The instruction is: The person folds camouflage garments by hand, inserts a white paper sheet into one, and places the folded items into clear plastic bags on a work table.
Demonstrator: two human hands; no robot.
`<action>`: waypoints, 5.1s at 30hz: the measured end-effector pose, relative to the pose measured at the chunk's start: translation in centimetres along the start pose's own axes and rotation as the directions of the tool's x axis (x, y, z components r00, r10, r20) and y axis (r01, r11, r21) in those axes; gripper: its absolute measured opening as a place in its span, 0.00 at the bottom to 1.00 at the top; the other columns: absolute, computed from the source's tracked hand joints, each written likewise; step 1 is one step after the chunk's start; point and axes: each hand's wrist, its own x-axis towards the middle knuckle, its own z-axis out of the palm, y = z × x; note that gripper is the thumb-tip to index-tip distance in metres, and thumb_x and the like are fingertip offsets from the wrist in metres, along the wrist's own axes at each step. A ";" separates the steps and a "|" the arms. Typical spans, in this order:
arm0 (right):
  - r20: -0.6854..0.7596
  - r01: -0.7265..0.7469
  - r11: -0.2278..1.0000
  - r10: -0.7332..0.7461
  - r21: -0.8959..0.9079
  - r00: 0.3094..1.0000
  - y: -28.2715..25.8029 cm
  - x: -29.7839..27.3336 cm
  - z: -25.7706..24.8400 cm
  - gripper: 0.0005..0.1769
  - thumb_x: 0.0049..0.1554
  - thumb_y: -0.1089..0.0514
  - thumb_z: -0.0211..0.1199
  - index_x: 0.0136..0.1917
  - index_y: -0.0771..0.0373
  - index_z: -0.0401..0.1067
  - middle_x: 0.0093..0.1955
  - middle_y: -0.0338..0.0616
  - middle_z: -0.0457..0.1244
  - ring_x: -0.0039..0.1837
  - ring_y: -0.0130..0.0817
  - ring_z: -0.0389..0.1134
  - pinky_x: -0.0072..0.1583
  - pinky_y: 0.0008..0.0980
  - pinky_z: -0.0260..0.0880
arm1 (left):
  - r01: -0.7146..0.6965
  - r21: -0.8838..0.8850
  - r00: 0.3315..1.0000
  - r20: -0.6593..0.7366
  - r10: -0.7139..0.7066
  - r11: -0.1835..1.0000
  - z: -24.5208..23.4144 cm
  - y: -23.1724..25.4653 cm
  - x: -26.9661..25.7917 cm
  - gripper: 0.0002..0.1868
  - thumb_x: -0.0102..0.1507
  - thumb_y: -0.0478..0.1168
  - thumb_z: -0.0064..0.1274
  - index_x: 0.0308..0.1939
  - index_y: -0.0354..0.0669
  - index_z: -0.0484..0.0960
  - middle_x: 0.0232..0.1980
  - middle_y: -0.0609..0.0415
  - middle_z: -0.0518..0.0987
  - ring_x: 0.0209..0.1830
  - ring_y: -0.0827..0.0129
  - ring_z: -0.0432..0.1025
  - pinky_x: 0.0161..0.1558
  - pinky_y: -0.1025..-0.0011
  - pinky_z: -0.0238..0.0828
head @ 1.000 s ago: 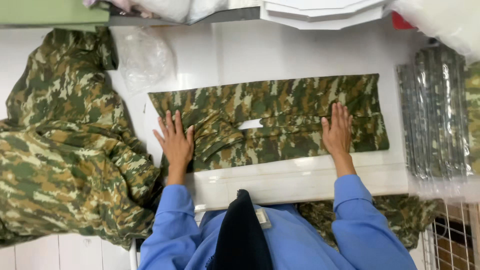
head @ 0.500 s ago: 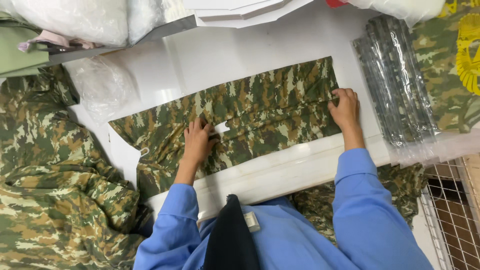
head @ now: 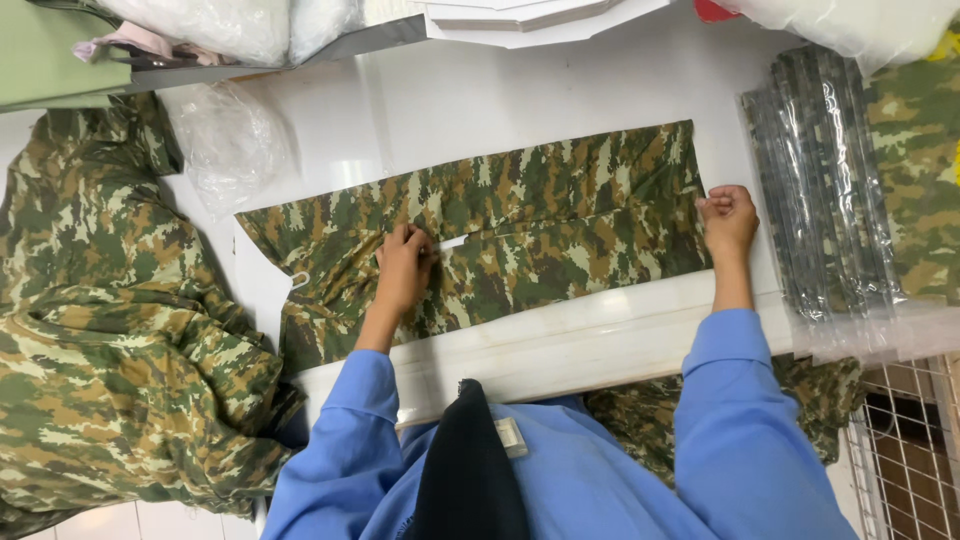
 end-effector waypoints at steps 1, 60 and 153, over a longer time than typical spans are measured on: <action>-0.132 0.040 0.989 -0.059 -0.140 0.990 1.2 0.3 0.8 0.15 0.59 0.61 0.77 0.56 0.63 0.74 0.46 0.47 0.70 0.47 0.40 0.73 0.48 0.33 0.72 | -0.002 0.087 0.998 -0.066 0.008 0.996 0.5 0.4 -0.1 0.08 0.66 0.36 0.60 0.42 0.46 0.74 0.51 0.54 0.67 0.53 0.52 0.66 0.62 0.45 0.59; 0.545 0.133 0.836 0.218 -0.533 0.809 -23.4 -15.3 11.5 0.12 0.62 0.49 0.65 0.52 0.56 0.82 0.46 0.52 0.70 0.52 0.53 0.73 0.50 0.48 0.76 | 0.191 -0.310 0.649 -0.672 -0.357 0.931 -6.1 -11.4 -5.4 0.15 0.70 0.31 0.50 0.59 0.35 0.67 0.52 0.40 0.69 0.54 0.36 0.70 0.53 0.46 0.72; 0.473 -0.012 0.994 -0.039 0.106 0.880 -29.2 -8.8 28.2 0.15 0.52 0.58 0.78 0.51 0.55 0.75 0.43 0.39 0.72 0.44 0.29 0.74 0.49 0.29 0.72 | 0.418 -0.421 0.784 -0.282 -0.554 0.805 -11.1 -16.0 0.7 0.12 0.56 0.38 0.72 0.42 0.50 0.89 0.36 0.47 0.86 0.46 0.48 0.81 0.49 0.55 0.78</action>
